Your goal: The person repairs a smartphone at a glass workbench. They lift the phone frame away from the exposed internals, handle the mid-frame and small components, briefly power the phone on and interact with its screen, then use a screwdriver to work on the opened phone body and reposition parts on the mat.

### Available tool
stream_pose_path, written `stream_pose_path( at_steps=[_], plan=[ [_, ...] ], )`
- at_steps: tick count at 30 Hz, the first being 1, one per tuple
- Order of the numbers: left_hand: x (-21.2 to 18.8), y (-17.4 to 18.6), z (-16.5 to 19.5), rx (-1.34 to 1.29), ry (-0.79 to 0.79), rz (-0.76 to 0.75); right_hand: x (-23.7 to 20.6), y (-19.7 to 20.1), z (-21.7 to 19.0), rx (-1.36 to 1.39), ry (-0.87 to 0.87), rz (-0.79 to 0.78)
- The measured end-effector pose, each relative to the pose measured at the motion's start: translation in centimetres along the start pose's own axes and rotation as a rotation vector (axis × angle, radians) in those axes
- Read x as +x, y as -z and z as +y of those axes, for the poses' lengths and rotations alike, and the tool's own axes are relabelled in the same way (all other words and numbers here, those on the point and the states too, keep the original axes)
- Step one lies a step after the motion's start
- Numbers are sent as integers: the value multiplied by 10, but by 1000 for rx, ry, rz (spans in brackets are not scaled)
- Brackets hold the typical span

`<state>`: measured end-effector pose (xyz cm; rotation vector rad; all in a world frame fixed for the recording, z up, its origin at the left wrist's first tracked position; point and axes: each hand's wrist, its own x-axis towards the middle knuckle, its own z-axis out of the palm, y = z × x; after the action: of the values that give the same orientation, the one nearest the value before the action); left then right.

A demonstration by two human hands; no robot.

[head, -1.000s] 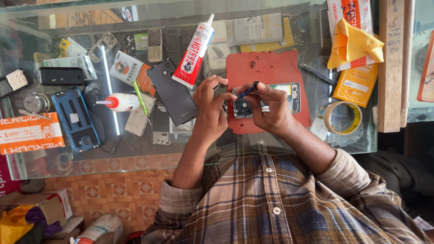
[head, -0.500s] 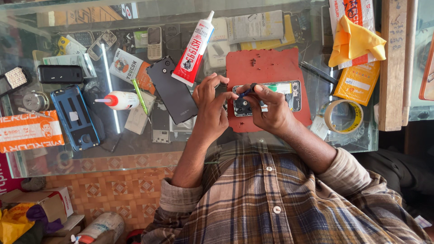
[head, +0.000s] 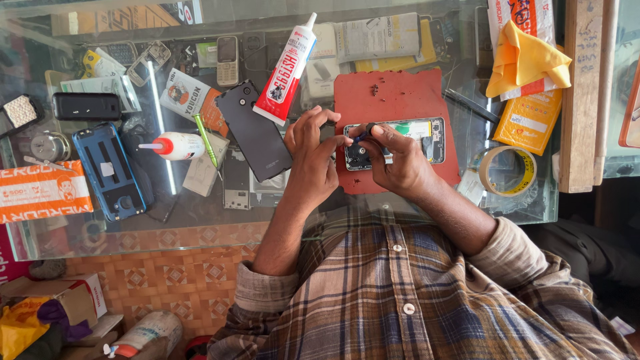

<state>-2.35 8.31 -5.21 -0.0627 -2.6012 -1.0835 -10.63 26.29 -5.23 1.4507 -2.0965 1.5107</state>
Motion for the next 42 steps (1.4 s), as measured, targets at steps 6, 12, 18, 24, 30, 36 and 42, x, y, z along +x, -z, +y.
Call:
stream_pose_path(
  at_steps=[6, 12, 18, 24, 30, 36, 42],
  plan=[
    [1, 2, 2, -7, -3, 4, 0, 2, 0, -12, -10, -32],
    [9, 6, -6, -46, 31, 43, 10, 9, -7, -141, -69, -66],
    [34, 5, -28, -77, 100, -75, 15, 8, -7, -27, -87, -63],
    [41, 3, -11, 115, 237, -157, 6, 4, -4, -20, -87, -43],
    [45, 3, 2, 204, 219, -172, 6, 4, -4, -18, -87, -91],
    [50, 13, -1, -118, 580, -326, 6, 7, -5, 39, -110, -115],
    [50, 13, -18, -375, 566, -338, 3, 5, -1, 19, -82, -115]
  ],
)
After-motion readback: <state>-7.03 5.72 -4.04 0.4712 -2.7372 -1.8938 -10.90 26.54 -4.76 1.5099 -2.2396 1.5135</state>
